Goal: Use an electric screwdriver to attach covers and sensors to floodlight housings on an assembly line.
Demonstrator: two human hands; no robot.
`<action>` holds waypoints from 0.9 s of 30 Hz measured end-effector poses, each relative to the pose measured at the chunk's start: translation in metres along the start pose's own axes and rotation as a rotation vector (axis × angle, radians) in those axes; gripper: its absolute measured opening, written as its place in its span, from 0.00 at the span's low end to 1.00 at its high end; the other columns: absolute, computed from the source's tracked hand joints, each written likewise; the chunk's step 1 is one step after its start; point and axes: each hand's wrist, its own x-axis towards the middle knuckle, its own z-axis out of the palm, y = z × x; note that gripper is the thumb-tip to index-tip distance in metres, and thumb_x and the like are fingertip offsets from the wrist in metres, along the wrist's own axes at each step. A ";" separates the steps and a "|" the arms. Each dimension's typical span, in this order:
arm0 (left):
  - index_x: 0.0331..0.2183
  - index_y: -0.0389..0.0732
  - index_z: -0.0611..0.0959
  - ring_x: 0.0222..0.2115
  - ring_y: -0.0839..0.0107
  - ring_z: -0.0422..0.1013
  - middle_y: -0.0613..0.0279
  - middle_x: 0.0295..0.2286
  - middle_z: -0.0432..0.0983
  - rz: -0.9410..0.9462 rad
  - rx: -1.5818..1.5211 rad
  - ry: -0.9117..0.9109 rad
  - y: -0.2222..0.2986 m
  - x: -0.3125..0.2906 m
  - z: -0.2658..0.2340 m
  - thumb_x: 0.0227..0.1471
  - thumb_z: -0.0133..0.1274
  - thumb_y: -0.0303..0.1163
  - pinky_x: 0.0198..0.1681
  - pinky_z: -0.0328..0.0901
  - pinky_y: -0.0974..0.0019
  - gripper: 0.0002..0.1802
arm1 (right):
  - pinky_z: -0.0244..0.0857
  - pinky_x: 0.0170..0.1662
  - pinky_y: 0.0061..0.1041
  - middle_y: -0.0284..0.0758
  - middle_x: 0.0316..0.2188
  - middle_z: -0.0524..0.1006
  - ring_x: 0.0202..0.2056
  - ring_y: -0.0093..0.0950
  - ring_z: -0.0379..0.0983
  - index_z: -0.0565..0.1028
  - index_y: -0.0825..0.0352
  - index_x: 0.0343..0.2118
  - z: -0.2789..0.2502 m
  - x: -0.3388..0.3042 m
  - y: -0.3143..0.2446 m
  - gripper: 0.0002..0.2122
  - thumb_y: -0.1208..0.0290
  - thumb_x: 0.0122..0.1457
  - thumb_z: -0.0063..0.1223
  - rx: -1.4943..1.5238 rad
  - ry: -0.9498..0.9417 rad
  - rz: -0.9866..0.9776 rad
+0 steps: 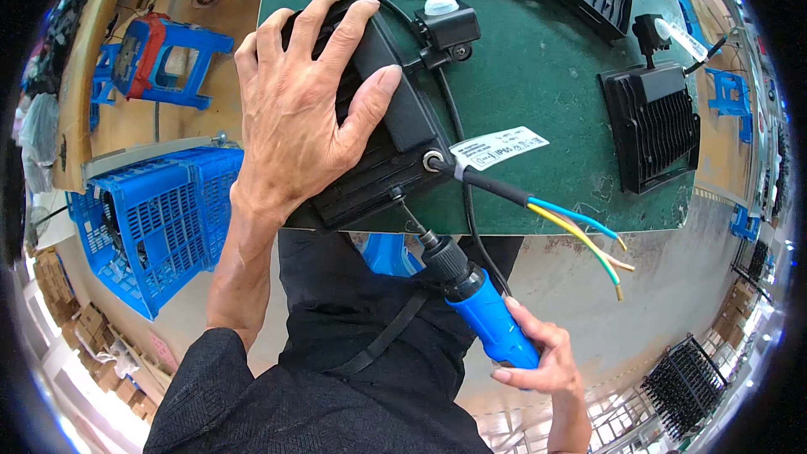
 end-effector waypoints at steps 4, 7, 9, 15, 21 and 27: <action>0.58 0.48 0.78 0.54 0.47 0.61 0.50 0.55 0.70 -0.019 0.003 0.031 0.006 0.004 0.003 0.60 0.50 0.55 0.60 0.51 0.45 0.31 | 0.76 0.37 0.30 0.47 0.44 0.79 0.35 0.31 0.80 0.59 0.59 0.71 0.052 0.006 0.044 0.48 0.83 0.44 0.70 0.406 0.094 0.005; 0.57 0.48 0.78 0.54 0.46 0.61 0.50 0.55 0.70 -0.019 -0.004 0.031 0.003 0.002 0.002 0.59 0.51 0.55 0.60 0.51 0.45 0.31 | 0.73 0.19 0.28 0.55 0.37 0.76 0.26 0.35 0.77 0.56 0.50 0.73 0.082 0.009 0.039 0.49 0.86 0.46 0.62 0.853 0.022 -0.034; 0.57 0.47 0.78 0.54 0.47 0.62 0.51 0.55 0.70 -0.010 -0.004 0.022 0.000 0.000 0.003 0.59 0.51 0.54 0.59 0.52 0.45 0.31 | 0.73 0.18 0.28 0.56 0.36 0.76 0.25 0.35 0.77 0.56 0.50 0.73 0.084 0.009 0.034 0.49 0.84 0.45 0.63 1.122 -0.029 0.053; 0.57 0.47 0.79 0.54 0.47 0.62 0.51 0.55 0.70 0.008 -0.004 0.031 -0.001 0.000 0.004 0.61 0.50 0.56 0.59 0.52 0.45 0.31 | 0.71 0.25 0.28 0.50 0.33 0.80 0.26 0.30 0.78 0.60 0.71 0.69 0.066 -0.011 -0.034 0.46 0.82 0.41 0.67 0.440 0.241 0.212; 0.57 0.47 0.79 0.54 0.47 0.62 0.51 0.55 0.70 0.029 -0.008 0.054 0.000 -0.001 0.005 0.60 0.50 0.57 0.59 0.52 0.45 0.32 | 0.68 0.24 0.29 0.40 0.26 0.77 0.21 0.34 0.74 0.67 0.65 0.64 0.033 0.013 -0.031 0.41 0.78 0.41 0.70 -0.857 0.207 -0.335; 0.58 0.48 0.78 0.54 0.46 0.62 0.51 0.55 0.70 0.019 -0.012 0.042 0.003 0.001 0.004 0.60 0.50 0.56 0.60 0.52 0.46 0.31 | 0.71 0.26 0.29 0.41 0.29 0.79 0.23 0.31 0.77 0.66 0.66 0.66 0.062 0.018 0.013 0.43 0.78 0.42 0.73 -0.619 0.300 -0.406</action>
